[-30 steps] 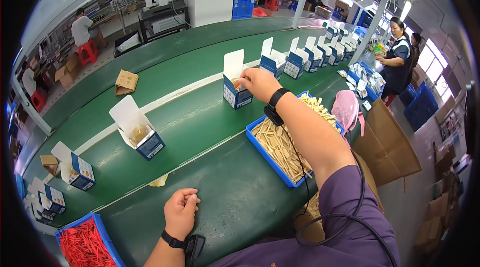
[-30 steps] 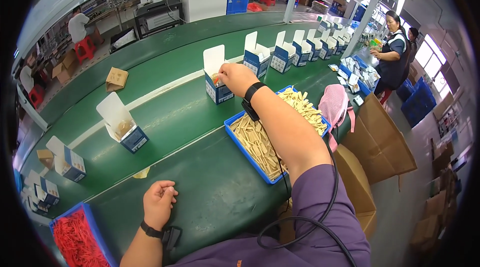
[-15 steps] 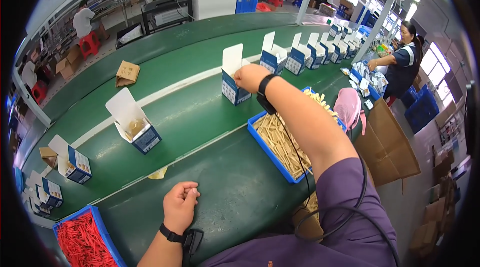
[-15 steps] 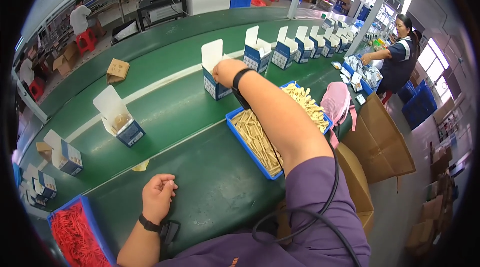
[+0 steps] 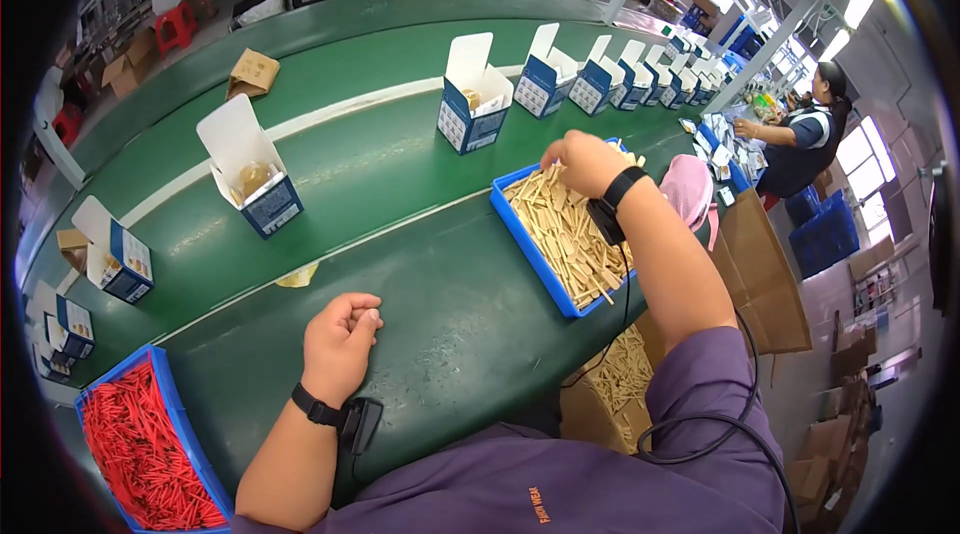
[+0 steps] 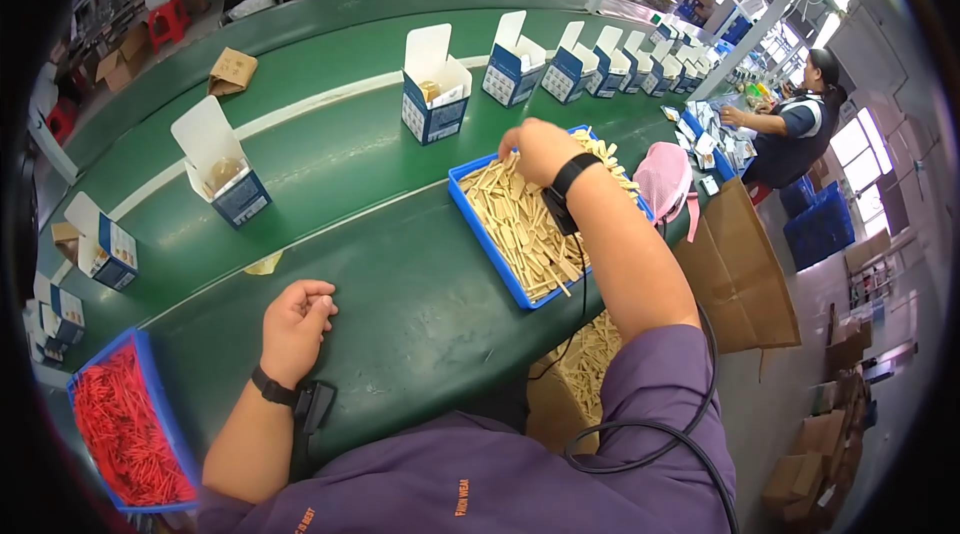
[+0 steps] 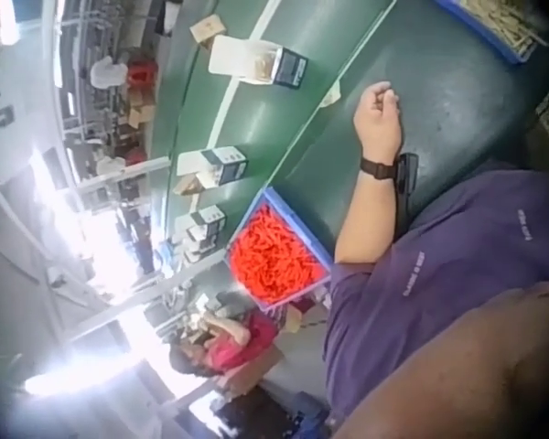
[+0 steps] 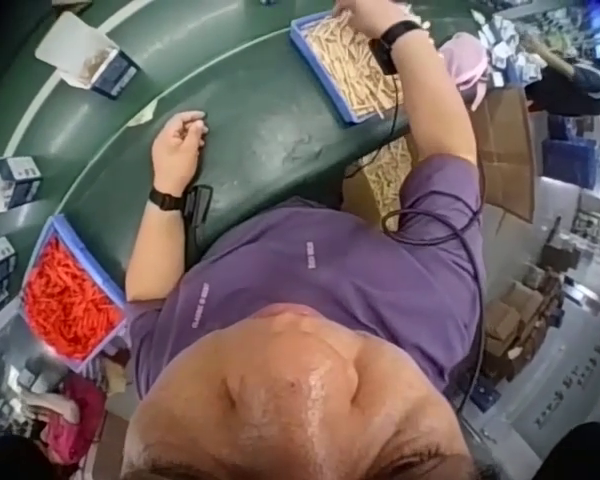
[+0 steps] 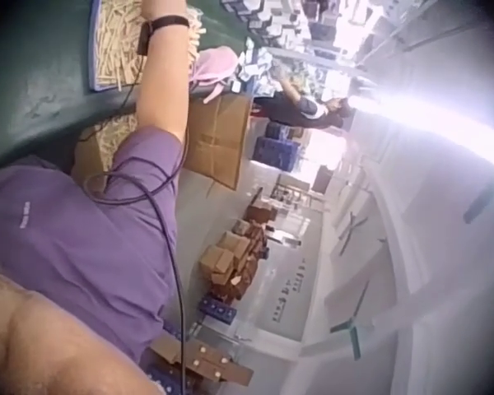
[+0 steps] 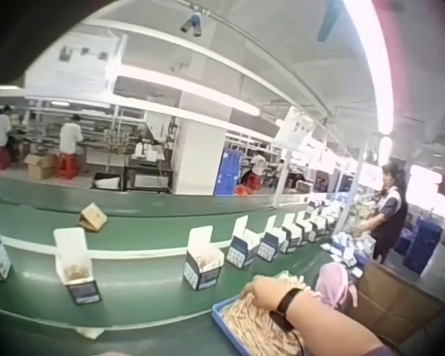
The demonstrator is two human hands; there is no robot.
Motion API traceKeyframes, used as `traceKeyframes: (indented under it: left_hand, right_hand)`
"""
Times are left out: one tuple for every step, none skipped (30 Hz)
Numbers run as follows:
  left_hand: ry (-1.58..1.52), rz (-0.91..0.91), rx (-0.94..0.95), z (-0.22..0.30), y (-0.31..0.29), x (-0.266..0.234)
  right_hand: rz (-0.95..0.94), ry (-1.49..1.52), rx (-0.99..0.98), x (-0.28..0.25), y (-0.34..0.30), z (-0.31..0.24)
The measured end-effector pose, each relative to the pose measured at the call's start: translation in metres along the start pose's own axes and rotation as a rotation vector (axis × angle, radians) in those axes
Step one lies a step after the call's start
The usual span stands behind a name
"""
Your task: Packaging small yellow and red components into cardboard boxes on a factory assembly line.
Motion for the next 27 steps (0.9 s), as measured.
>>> traceKeyframes:
  left_hand:
    - [0.005,0.006,0.001,0.0,0.0,-0.001]
    - [0.01,0.021,0.01,-0.001,0.0,-0.001]
    - [0.016,0.007,0.013,-0.002,0.0,0.001]
    - [0.02,-0.007,0.014,-0.004,0.002,0.003]
    - [0.022,-0.019,0.013,-0.005,0.002,0.004]
    - [0.022,0.002,0.017,-0.003,0.0,0.003]
    - [-0.01,0.004,-0.001,0.0,-0.001,0.003]
    - [-0.043,0.006,-0.02,0.002,-0.002,0.002]
    - [-0.077,0.011,-0.039,0.004,-0.005,0.001]
    - [-0.078,0.029,-0.037,0.009,-0.011,0.0]
    - [-0.002,0.024,0.041,0.017,-0.021,-0.002]
    - [0.077,0.022,0.117,0.029,-0.035,-0.006]
    - [0.159,0.021,0.185,0.042,-0.051,-0.011]
    - [0.156,0.037,0.175,0.056,-0.066,-0.017]
    - [0.247,0.009,0.156,0.075,-0.086,-0.025]
    - [0.338,-0.019,0.132,0.088,-0.101,-0.031]
    - [0.35,0.027,0.109,0.097,-0.117,-0.044]
    - [0.42,0.109,0.114,0.107,-0.134,-0.059]
    - [0.491,0.186,0.115,0.111,-0.146,-0.075]
    - [0.564,0.261,0.114,0.114,-0.159,-0.091]
    - [0.576,0.299,0.091,0.112,-0.169,-0.107]
    - [0.619,0.464,0.118,0.105,-0.18,-0.129]
    - [0.664,0.631,0.145,0.098,-0.191,-0.15]
    - [0.673,0.665,0.127,0.085,-0.2,-0.172]
    - [0.883,0.719,0.11,0.072,-0.207,-0.194]
    - [1.094,0.764,0.088,0.062,-0.211,-0.208]
    - [1.104,0.793,0.067,0.055,-0.211,-0.216]
  right_hand:
    - [0.016,0.005,-0.011,0.007,-0.003,0.004]
    - [0.026,0.034,-0.014,0.013,-0.005,0.008]
    - [0.035,0.064,-0.02,0.019,-0.007,0.011]
    - [0.041,0.092,-0.027,0.021,-0.008,0.014]
    - [0.047,0.092,-0.044,0.021,-0.007,0.016]
    - [0.058,0.089,-0.073,0.02,-0.007,0.017]
    - [0.068,0.086,-0.103,0.018,-0.006,0.018]
    - [0.077,0.083,-0.135,0.016,-0.005,0.019]
    - [0.08,0.084,-0.161,0.015,-0.003,0.019]
    - [0.095,0.073,-0.185,0.015,-0.003,0.02]
    - [0.11,0.064,-0.211,0.015,-0.002,0.02]
    - [0.124,0.058,-0.24,0.017,0.0,0.019]
    - [0.121,0.068,-0.266,0.019,0.001,0.017]
    - [0.143,0.098,-0.283,0.022,0.002,0.019]
    - [0.165,0.142,-0.317,0.029,0.008,0.018]
    - [0.135,0.123,-0.3,0.032,0.008,0.026]
    - [0.11,0.109,-0.297,0.029,0.005,0.032]
    - [0.105,0.106,-0.291,0.026,0.002,0.039]
    - [0.096,0.103,-0.284,0.027,0.001,0.045]
    - [0.127,0.087,-0.314,0.022,0.0,0.04]
    - [0.16,0.07,-0.339,0.017,-0.001,0.035]
    - [0.167,0.06,-0.342,0.011,-0.003,0.029]
    - [0.175,0.05,-0.347,0.008,-0.004,0.024]
    - [0.244,0.033,-0.372,0.006,-0.005,0.024]
    - [0.317,0.019,-0.394,0.002,-0.007,0.019]
    - [0.321,0.032,-0.427,-0.003,-0.009,0.012]
    - [0.264,0.157,-0.295,-0.008,-0.01,0.003]
Point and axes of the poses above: each hand's wrist, its own y-axis towards the middle knuckle, its own x-axis out of the palm, z = x × y, the point moved 2 cm from there along y, towards the middle knuckle, and after that the axes turned 2 degrees about -y, right-handed, at the moved point
